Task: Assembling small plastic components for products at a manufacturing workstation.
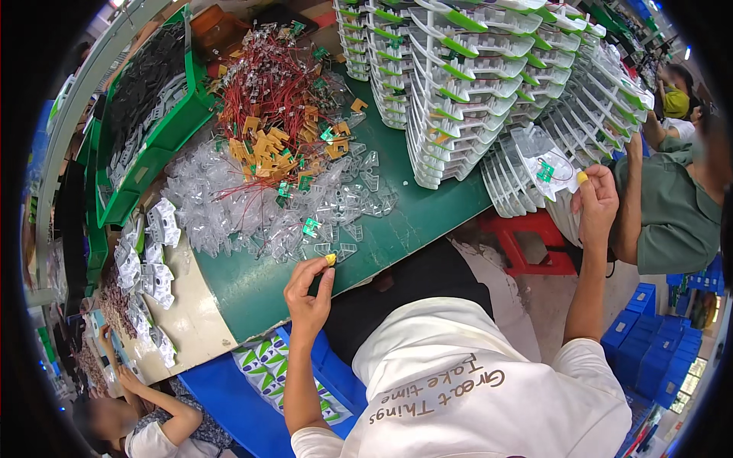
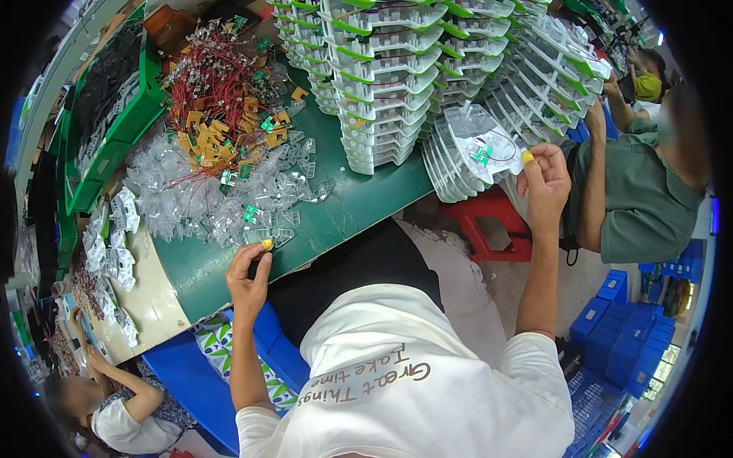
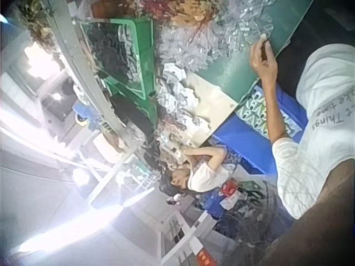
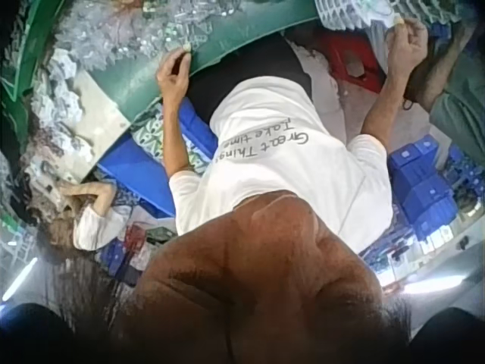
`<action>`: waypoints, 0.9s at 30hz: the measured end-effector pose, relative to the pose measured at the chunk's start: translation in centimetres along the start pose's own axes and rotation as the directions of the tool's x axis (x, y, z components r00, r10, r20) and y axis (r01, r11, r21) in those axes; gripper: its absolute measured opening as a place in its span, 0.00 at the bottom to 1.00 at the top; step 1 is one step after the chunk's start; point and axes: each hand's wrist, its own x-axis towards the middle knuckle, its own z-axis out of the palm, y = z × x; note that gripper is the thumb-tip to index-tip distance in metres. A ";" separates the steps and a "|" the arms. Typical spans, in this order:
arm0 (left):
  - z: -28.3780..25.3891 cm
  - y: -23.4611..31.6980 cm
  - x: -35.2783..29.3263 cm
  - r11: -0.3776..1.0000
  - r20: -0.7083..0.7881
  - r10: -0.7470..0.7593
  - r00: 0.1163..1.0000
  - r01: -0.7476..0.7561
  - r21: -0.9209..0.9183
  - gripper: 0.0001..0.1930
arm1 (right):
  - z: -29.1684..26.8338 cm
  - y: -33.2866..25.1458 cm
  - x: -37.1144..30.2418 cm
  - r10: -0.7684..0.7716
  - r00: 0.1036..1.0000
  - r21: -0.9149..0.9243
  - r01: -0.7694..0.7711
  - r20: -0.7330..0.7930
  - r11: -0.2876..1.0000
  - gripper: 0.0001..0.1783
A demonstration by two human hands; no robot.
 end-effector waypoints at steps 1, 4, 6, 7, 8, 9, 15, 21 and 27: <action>-0.2 0.1 -0.3 1.000 -0.005 0.007 1.000 -0.007 0.019 0.09 | 0.3 0.6 0.1 -0.016 1.000 0.000 0.016 -0.012 1.000 0.07; -0.4 0.1 -1.3 1.000 -0.060 -0.012 0.998 0.013 0.009 0.08 | 0.9 2.0 -0.2 -0.044 0.995 -0.012 0.043 -0.094 0.999 0.09; -0.6 0.3 -0.9 1.000 -0.044 -0.014 0.999 0.014 0.013 0.08 | 0.4 2.5 -0.7 -0.096 0.971 -0.072 0.082 -0.220 0.994 0.12; -0.2 0.2 -0.6 1.000 -0.045 -0.003 0.999 0.002 -0.021 0.08 | 0.4 1.9 -1.2 -0.120 0.947 -0.135 0.082 -0.297 0.987 0.13; 0.0 0.1 -0.3 0.999 -0.054 0.008 0.999 -0.011 -0.052 0.08 | -0.2 2.0 -1.7 -0.209 0.951 -0.091 0.193 -0.228 0.977 0.13; 0.3 -0.3 -0.1 0.997 -0.065 0.043 0.997 -0.046 -0.054 0.08 | 0.6 1.4 -2.3 -0.273 0.934 -0.074 0.263 -0.229 0.962 0.12; 0.4 -0.8 -1.0 0.993 -0.120 0.086 0.989 -0.095 -0.076 0.08 | 15.0 -3.0 -8.2 -0.553 0.748 -0.059 0.613 0.367 0.788 0.08; -0.4 -0.9 -1.4 0.989 -0.150 0.076 0.986 -0.093 -0.112 0.07 | 29.6 -4.6 -8.9 -0.333 0.558 0.066 0.443 0.760 0.894 0.06; -0.4 -0.9 -1.3 0.967 -0.179 0.089 0.980 -0.128 -0.219 0.06 | 35.0 -3.3 -10.9 -0.490 0.363 0.144 0.668 0.793 0.730 0.08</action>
